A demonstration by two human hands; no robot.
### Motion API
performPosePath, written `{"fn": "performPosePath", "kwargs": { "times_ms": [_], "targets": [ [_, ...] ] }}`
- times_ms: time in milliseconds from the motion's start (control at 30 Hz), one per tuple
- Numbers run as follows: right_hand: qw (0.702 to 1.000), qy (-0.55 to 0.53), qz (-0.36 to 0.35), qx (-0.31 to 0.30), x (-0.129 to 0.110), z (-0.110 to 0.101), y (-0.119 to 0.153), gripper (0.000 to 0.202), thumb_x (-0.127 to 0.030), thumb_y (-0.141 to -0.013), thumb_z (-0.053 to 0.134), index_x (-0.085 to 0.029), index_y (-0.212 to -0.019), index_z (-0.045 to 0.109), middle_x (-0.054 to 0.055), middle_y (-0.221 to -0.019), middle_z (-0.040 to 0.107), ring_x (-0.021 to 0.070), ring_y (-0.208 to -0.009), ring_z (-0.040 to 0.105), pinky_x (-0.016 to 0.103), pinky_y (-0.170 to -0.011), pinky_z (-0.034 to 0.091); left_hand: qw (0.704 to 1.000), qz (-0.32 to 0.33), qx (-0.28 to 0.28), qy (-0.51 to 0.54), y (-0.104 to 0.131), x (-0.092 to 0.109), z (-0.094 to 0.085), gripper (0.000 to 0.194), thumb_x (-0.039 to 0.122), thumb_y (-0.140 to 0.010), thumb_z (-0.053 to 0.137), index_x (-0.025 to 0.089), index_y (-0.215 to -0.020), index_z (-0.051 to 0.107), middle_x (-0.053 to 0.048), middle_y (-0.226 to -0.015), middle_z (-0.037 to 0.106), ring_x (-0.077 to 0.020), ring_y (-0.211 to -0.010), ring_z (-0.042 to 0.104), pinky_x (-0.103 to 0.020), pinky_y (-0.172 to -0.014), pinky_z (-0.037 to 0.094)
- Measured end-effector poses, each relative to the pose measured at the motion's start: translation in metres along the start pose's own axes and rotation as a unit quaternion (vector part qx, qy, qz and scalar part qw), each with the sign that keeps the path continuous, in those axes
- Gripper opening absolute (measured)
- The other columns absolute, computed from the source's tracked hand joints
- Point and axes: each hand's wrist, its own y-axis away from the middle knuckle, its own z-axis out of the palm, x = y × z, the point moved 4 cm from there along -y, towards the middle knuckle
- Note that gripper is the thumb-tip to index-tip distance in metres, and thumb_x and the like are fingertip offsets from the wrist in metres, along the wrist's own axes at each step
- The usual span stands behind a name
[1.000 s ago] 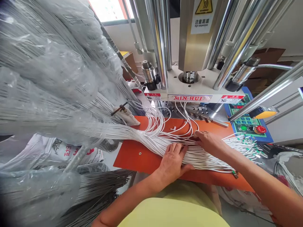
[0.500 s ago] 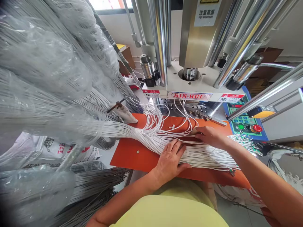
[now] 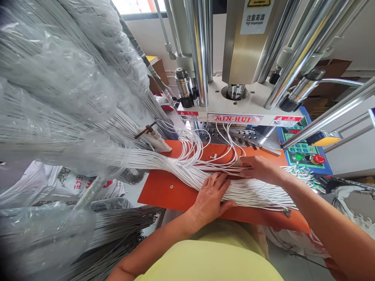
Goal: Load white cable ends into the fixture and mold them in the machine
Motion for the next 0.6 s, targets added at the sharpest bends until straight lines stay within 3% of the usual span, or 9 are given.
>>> {"fn": "performPosePath", "kwargs": {
  "times_ms": [167, 267, 433, 600],
  "targets": [
    [1.0, 0.017, 0.016, -0.007, 0.005, -0.006, 0.001, 0.042, -0.034, -0.084, 0.059, -0.023, -0.124, 0.057, 0.003, -0.093, 0.069, 0.0181, -0.077, 0.058, 0.029, -0.067, 0.04, 1.0, 0.014, 0.004, 0.007, 0.001, -0.001, 0.0, 0.061, 0.057, -0.089, 0.047, 0.015, -0.132, 0.048, -0.012, -0.141, 0.046, -0.0284, -0.137, 0.03, -0.043, -0.11, 0.03],
    [0.999, -0.027, -0.004, -0.031, 0.001, -0.007, 0.002, 0.05, -0.036, -0.086, 0.057, -0.021, -0.134, 0.049, 0.004, -0.091, 0.067, 0.0177, -0.077, 0.056, 0.029, -0.068, 0.041, 1.0, 0.018, 0.009, 0.007, 0.002, 0.0, -0.002, 0.062, 0.058, -0.089, 0.047, 0.016, -0.133, 0.048, -0.012, -0.144, 0.044, -0.028, -0.139, 0.029, -0.043, -0.111, 0.03],
    [0.992, -0.095, -0.055, -0.064, -0.019, -0.009, 0.01, 0.065, -0.042, -0.088, 0.056, -0.022, -0.146, 0.033, 0.003, -0.087, 0.066, 0.0144, -0.067, 0.055, 0.03, -0.067, 0.045, 0.999, 0.054, 0.006, -0.007, 0.0, 0.007, -0.001, 0.072, 0.057, -0.088, 0.049, 0.019, -0.146, 0.031, -0.011, -0.154, 0.031, -0.0262, -0.143, 0.022, -0.045, -0.112, 0.029],
    [0.989, -0.111, -0.058, -0.081, -0.03, -0.012, 0.016, 0.063, -0.044, -0.09, 0.053, -0.025, -0.147, 0.033, 0.006, -0.099, 0.069, 0.0202, -0.085, 0.064, 0.032, -0.072, 0.047, 0.999, 0.051, 0.003, 0.018, -0.006, 0.011, 0.004, 0.083, 0.059, -0.084, 0.055, 0.02, -0.15, 0.022, -0.011, -0.156, 0.024, -0.0299, -0.142, 0.023, -0.046, -0.111, 0.029]
  ]
}}
